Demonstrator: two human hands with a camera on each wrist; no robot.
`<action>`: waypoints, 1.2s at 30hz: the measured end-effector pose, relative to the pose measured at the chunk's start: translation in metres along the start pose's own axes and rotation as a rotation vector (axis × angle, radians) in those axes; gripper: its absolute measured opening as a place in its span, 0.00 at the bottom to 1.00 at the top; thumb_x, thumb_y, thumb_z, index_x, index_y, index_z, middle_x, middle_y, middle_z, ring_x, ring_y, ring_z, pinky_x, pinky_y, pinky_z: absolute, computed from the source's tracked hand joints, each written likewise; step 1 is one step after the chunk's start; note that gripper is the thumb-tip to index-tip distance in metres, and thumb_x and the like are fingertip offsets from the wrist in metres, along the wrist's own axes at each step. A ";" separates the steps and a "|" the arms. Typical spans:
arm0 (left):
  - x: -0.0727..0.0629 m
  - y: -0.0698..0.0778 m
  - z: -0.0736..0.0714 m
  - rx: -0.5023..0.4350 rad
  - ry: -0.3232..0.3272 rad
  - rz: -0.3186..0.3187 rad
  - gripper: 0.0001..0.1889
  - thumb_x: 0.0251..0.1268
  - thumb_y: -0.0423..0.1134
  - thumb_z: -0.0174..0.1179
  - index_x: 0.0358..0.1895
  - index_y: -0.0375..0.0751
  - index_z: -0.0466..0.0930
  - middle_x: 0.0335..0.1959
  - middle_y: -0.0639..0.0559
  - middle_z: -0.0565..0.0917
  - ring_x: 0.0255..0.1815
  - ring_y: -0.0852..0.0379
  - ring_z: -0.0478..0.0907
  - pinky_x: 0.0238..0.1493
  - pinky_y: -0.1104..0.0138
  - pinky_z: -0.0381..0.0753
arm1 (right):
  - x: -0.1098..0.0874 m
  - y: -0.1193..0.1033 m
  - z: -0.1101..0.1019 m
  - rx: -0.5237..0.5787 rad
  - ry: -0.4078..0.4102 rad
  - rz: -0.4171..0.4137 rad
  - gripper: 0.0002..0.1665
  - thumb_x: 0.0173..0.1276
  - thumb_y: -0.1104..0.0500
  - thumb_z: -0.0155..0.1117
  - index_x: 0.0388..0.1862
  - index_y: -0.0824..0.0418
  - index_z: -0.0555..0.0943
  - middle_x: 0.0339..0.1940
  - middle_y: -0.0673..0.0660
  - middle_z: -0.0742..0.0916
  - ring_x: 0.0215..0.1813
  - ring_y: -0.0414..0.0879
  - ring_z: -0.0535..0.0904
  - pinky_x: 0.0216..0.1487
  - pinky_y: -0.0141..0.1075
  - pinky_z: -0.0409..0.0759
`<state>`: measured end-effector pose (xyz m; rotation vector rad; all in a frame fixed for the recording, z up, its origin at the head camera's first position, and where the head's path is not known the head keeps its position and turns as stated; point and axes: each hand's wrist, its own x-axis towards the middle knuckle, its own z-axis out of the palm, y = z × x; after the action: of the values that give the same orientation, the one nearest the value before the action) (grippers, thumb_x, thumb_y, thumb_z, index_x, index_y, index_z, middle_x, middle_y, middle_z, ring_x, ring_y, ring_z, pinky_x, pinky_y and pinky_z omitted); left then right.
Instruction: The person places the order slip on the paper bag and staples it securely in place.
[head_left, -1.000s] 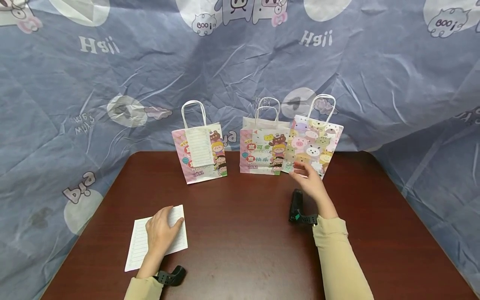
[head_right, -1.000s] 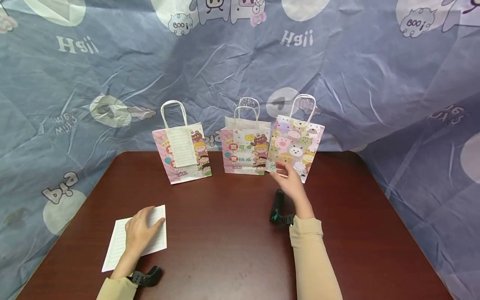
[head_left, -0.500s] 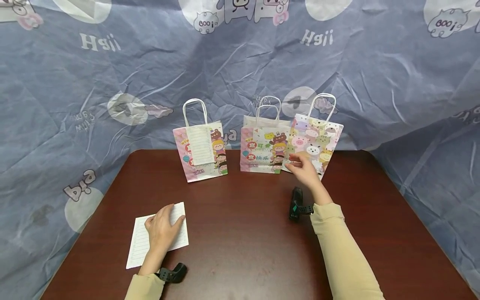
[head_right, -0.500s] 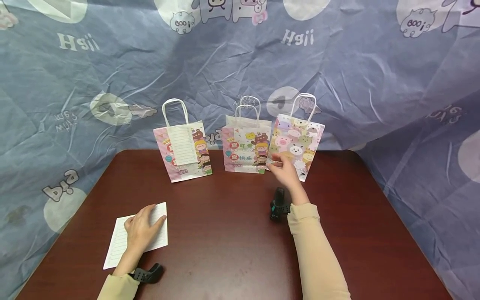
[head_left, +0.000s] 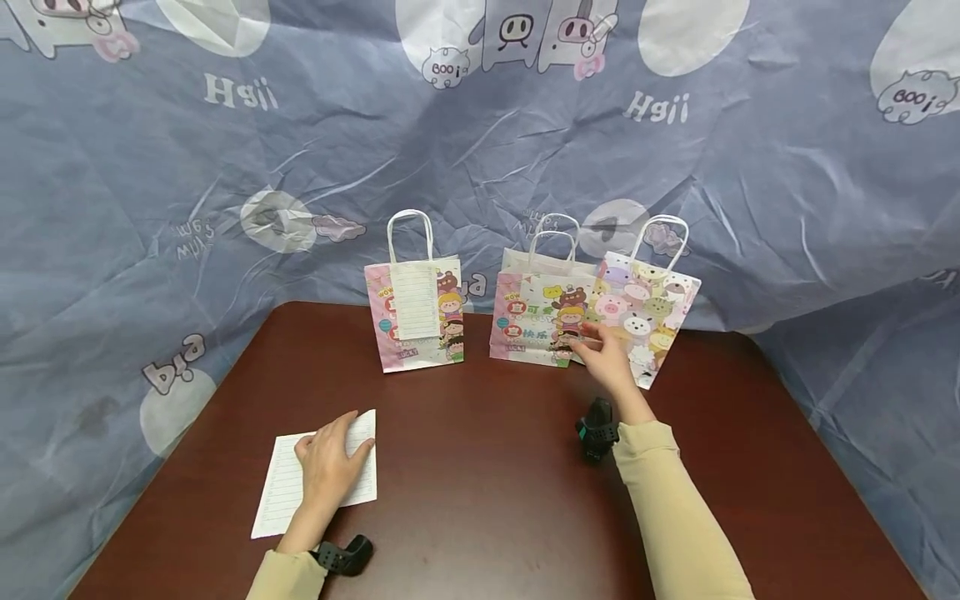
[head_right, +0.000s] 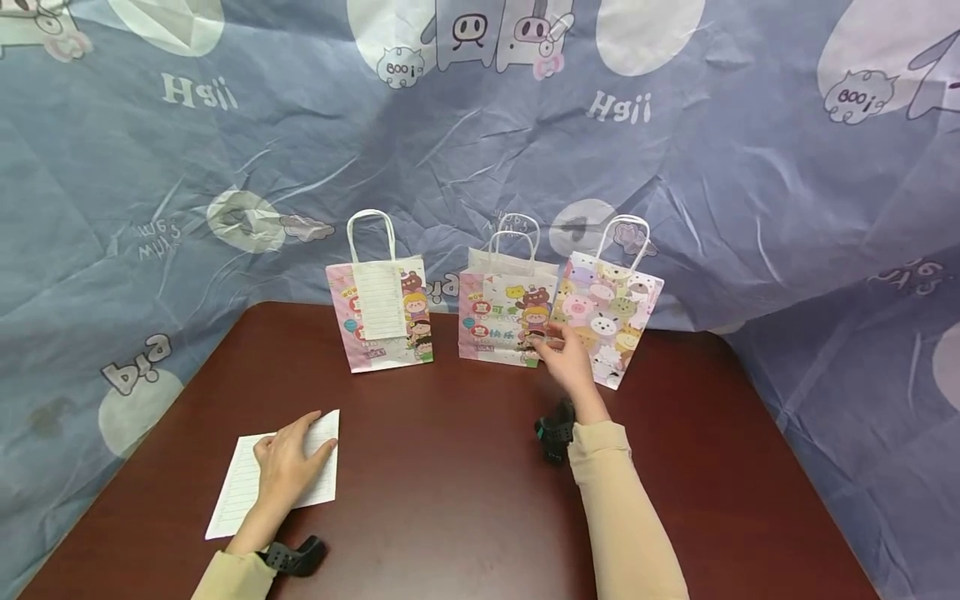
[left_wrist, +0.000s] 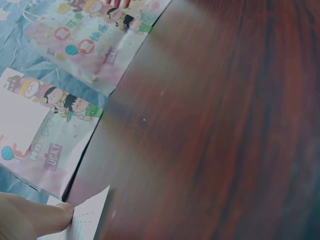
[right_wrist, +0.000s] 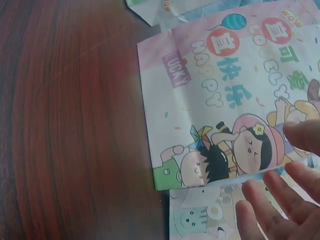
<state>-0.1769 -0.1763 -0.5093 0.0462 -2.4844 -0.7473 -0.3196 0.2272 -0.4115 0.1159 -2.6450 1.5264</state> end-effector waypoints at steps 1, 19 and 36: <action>0.000 0.000 0.000 -0.001 0.003 0.006 0.25 0.48 0.38 0.70 0.52 0.34 0.77 0.45 0.37 0.82 0.47 0.40 0.76 0.47 0.46 0.56 | -0.001 0.001 0.001 0.001 0.004 0.002 0.32 0.70 0.57 0.57 0.68 0.69 0.61 0.64 0.70 0.70 0.62 0.63 0.69 0.57 0.53 0.70; -0.002 0.002 0.002 -0.038 0.040 0.064 0.25 0.45 0.35 0.72 0.50 0.35 0.78 0.45 0.38 0.81 0.47 0.38 0.71 0.46 0.44 0.55 | 0.006 -0.005 0.007 -0.004 0.110 -0.018 0.31 0.70 0.57 0.55 0.67 0.71 0.62 0.60 0.70 0.74 0.60 0.62 0.71 0.58 0.50 0.70; 0.000 0.004 0.003 -0.160 0.009 0.062 0.28 0.38 0.32 0.74 0.50 0.37 0.79 0.48 0.40 0.76 0.48 0.40 0.70 0.47 0.50 0.63 | 0.007 -0.013 0.007 0.010 0.218 -0.045 0.25 0.70 0.58 0.56 0.61 0.70 0.69 0.55 0.67 0.78 0.57 0.59 0.74 0.57 0.46 0.71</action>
<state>-0.1780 -0.1718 -0.5093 -0.0853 -2.3981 -0.9146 -0.3258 0.2146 -0.4028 0.0089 -2.4487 1.4478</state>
